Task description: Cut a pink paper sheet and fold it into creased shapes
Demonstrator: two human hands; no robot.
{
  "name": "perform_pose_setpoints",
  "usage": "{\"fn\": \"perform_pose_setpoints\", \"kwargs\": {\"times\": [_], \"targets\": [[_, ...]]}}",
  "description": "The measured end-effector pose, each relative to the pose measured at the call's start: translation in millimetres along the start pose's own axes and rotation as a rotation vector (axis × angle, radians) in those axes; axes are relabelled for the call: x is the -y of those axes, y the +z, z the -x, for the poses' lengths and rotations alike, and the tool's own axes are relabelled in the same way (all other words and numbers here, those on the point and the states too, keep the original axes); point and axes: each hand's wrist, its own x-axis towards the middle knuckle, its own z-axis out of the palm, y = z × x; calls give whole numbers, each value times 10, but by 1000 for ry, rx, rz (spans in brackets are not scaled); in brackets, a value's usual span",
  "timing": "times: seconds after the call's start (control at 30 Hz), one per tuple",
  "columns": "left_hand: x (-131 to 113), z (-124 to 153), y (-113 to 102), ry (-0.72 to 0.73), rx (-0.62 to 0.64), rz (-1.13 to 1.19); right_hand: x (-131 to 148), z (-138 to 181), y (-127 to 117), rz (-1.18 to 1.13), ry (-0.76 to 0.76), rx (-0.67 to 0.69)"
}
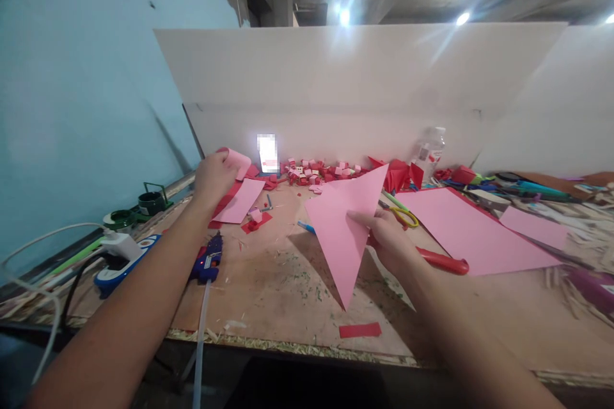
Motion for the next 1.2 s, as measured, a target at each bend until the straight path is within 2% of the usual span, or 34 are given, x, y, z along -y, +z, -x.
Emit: {"fn": "perform_pose_setpoints", "kwargs": {"times": [0.1,0.23,0.37,0.63,0.77,0.9,1.0,1.2], "targets": [[54,-69,-60,84,8,-240,-22,-17,-8,-16,-2,-18],[195,-78,74,105,197,-495,-32,-10,8,-39,-15,-30],[240,-62,196,114,402,-630,-4,34,44,-63,-20,-34],[-64,189,97,344,565,-606,13,49,22,-97,-56,-42],[-91,371,227,458,688,-563,7,49,30,-87,-57,-51],[-56,445,398,542,719,-538,-3,55,45,-62,-45,-61],[-18,428,428,548,731,-548,4,64,54,-52,-42,-65],[58,397,308,486,792,-588,60,115,74,-40,-40,-68]]}}
